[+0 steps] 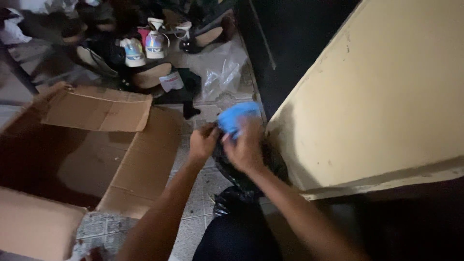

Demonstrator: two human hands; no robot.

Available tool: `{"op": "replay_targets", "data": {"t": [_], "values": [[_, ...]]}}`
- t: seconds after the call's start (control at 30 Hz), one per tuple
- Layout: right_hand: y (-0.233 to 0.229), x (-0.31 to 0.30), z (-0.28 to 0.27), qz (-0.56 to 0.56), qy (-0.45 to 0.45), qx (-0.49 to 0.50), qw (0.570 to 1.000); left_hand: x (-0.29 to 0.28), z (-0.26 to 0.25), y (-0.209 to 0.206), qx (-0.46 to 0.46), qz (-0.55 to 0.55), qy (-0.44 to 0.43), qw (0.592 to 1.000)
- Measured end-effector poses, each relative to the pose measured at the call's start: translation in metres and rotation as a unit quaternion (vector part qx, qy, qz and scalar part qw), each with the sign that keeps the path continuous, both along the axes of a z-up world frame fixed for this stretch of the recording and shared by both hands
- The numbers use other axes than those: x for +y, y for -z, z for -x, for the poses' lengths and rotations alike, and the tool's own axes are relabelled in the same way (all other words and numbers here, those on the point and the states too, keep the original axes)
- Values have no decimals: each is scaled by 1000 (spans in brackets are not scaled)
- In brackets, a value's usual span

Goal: The person picks up several pairs of shoes, pieces of plastic, and metal rods from the floor and places them into a white plastic bag and cardboard boxes.

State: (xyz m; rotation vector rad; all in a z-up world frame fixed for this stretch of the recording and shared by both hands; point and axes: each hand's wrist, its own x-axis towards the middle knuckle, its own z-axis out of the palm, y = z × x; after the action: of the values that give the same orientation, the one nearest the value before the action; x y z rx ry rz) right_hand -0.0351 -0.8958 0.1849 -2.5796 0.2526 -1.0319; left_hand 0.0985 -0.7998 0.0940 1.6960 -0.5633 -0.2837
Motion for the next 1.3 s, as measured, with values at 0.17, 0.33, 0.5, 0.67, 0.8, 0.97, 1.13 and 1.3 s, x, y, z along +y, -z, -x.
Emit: {"op": "replay_targets", "data": {"t": [0.17, 0.33, 0.5, 0.67, 0.8, 0.97, 1.13, 1.3], "values": [[128, -1, 33, 178, -181, 265, 930, 40, -1, -42, 149, 120, -5, 982], [242, -76, 20, 160, -262, 599, 739, 77, 7, -52, 202, 119, 14, 972], [237, -100, -23, 70, -139, 565, 810, 86, 30, -54, 242, 202, 33, 948], [107, 0, -24, 259, -117, 384, 879, 80, 46, -94, 171, 135, 49, 975], [135, -29, -31, 142, -197, 346, 906, 86, 43, -84, 236, 125, 18, 963], [74, -61, -12, -118, -250, 472, 837, 100, 13, -61, 180, 61, -50, 980], [12, -88, 48, 100, -72, 608, 784, 70, -12, -46, 53, 11, -107, 993], [2, -111, 67, 146, -140, 695, 690, 13, -12, -27, 27, 5, -44, 999]]}}
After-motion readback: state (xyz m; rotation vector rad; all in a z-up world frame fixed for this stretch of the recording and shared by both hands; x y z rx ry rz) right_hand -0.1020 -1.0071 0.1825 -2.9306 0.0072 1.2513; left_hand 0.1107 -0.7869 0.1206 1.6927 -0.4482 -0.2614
